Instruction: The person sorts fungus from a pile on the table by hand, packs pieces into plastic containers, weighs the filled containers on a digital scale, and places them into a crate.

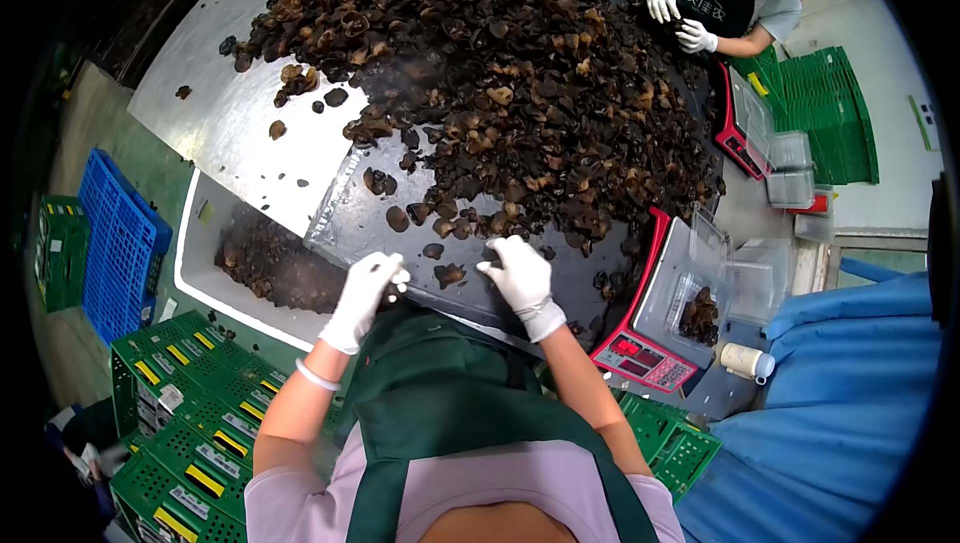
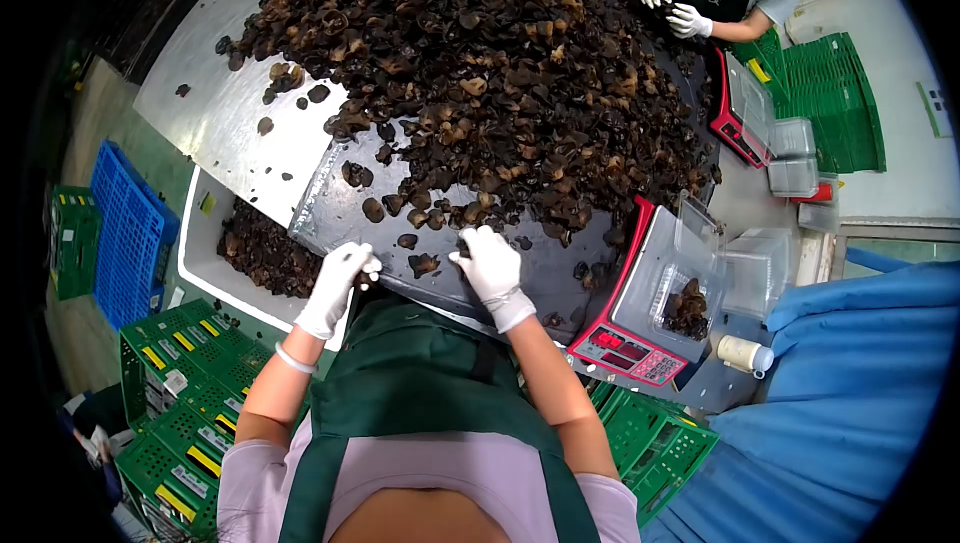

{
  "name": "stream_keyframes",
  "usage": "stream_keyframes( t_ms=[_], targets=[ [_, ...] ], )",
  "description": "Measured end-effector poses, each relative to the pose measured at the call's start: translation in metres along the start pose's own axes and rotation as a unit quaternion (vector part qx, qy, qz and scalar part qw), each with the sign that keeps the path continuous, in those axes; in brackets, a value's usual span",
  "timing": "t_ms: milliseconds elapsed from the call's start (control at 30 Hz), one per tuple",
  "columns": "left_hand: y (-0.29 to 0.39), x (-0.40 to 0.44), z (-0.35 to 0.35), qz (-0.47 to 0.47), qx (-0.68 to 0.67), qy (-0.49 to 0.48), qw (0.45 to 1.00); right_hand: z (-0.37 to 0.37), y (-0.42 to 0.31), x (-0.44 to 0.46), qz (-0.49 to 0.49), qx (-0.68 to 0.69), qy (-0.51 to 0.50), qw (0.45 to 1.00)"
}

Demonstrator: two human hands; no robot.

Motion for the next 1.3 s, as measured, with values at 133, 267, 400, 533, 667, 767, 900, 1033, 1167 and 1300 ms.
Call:
stream_keyframes(
  t_ms=[133, 267, 400, 533, 667, 767, 900, 1033, 1167, 1300],
  targets=[
    [0.01, -0.001, 0.039, 0.313, 0.311, -0.031, 0.897, 0.001, 0.02, -0.002, 0.024, 0.077, -0.041, 0.996],
    [-0.011, 0.008, 0.056, 0.403, 0.539, -0.094, 0.734, -0.03, 0.039, -0.008, 0.267, 0.604, -0.118, 0.741],
    [-0.023, 0.017, 0.053, 0.395, 0.541, -0.092, 0.737, -0.021, 0.053, 0.014, 0.245, 0.619, -0.097, 0.74],
    [-0.016, 0.01, 0.038, 0.117, 0.094, -0.082, 0.985, -0.01, 0.011, 0.045, 0.075, 0.073, -0.034, 0.994],
    [-0.006, -0.004, 0.006, -0.019, -0.193, -0.082, 0.978, 0.011, 0.01, 0.041, -0.018, -0.099, -0.024, 0.995],
    [0.016, -0.015, -0.009, -0.041, -0.266, -0.046, 0.962, 0.007, 0.02, 0.036, -0.043, -0.07, 0.009, 0.997],
    [0.016, 0.009, -0.03, 0.068, -0.115, -0.021, 0.991, 0.007, 0.044, 0.032, 0.132, 0.384, -0.074, 0.911],
    [0.04, 0.032, -0.005, 0.38, 0.419, 0.167, 0.808, 0.003, 0.054, 0.016, 0.26, 0.666, -0.103, 0.691],
    [0.032, 0.056, 0.026, 0.396, 0.566, 0.118, 0.713, 0.007, 0.056, -0.001, 0.271, 0.772, -0.088, 0.569],
    [0.016, 0.074, 0.023, 0.426, 0.576, 0.111, 0.689, 0.0, 0.047, -0.016, 0.282, 0.79, -0.052, 0.542]
  ],
)
Point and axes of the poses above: each hand's wrist, its own x-axis towards the middle knuckle, its own z-axis out of the palm, y = z × x, the point moved 2 cm from there along x, towards the middle knuckle, and after that the axes turned 4 degrees about z, right-handed, at the moved point
